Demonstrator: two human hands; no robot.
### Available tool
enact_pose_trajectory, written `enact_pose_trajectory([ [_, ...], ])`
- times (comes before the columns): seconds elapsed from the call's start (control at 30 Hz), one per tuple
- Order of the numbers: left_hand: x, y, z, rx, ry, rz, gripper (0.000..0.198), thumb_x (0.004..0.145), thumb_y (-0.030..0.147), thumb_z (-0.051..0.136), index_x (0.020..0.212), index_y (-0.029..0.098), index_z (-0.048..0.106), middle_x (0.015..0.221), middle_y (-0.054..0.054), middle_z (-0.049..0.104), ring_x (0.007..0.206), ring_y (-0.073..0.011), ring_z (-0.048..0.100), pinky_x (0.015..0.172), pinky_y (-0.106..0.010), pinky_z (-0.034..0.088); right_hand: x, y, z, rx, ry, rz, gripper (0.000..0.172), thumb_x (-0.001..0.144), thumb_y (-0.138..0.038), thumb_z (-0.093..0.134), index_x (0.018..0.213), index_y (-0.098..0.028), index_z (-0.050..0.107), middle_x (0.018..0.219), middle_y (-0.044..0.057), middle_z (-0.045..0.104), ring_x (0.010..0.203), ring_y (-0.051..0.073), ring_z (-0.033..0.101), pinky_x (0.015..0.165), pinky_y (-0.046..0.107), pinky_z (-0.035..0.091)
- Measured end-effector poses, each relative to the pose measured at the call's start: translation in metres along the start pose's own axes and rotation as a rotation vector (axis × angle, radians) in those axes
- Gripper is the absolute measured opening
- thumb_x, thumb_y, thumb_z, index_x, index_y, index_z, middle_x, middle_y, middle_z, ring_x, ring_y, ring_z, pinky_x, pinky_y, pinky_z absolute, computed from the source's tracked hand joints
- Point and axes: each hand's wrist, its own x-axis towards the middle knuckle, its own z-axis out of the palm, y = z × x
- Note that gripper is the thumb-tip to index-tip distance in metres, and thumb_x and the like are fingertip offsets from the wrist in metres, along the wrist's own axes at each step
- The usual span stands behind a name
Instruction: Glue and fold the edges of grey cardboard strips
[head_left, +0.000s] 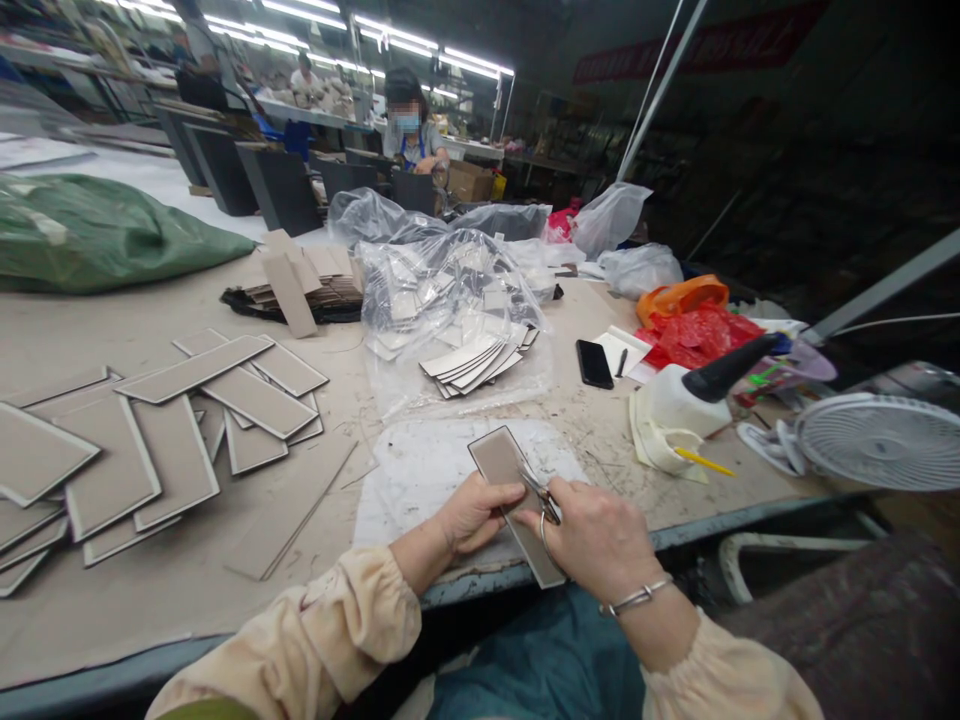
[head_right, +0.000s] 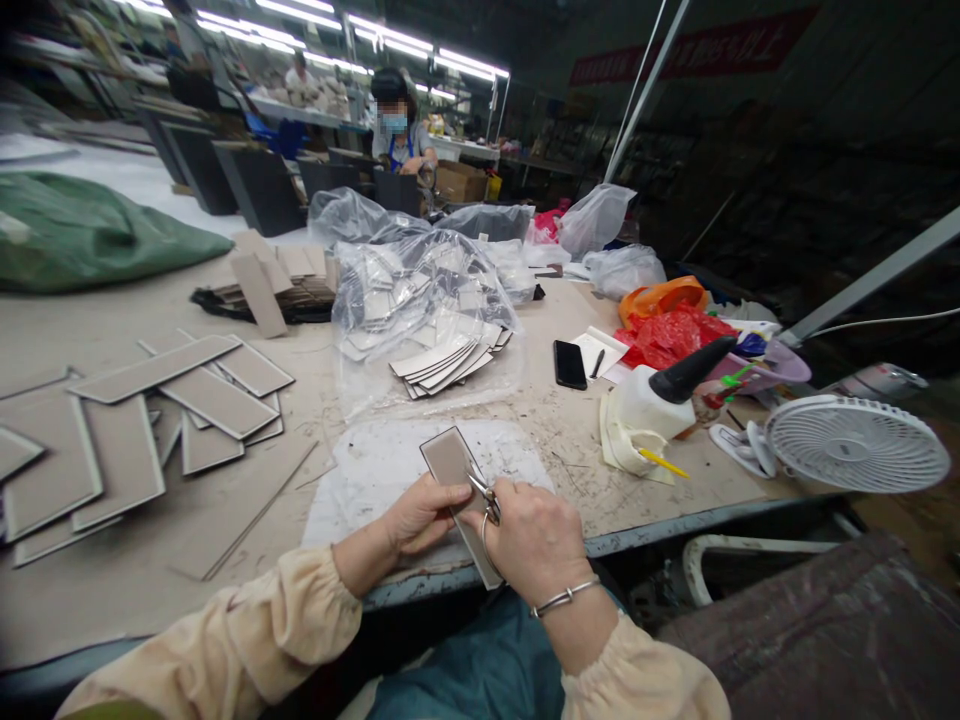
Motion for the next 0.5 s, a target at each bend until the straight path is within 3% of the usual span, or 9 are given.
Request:
enact_pose_trajectory([
  [0.5,-0.0011,-0.0002,0.0022,-0.006,-0.010,0.014,0.032,0.067,0.016,0.074,0.097,0.010,0.066,0.094,-0.010,0.068,0.087,-0.0202,0.063,0.084,-0.032,0.047,0.0024,0.0039,0.0079,0.071,-0.037,-0.014,0.045,0.082,-0.064,0.046,0.076,-0.022,0.059,0.069,0.004,0.066,0.063,0.019,0.061,0.053,0.028,0.021],
])
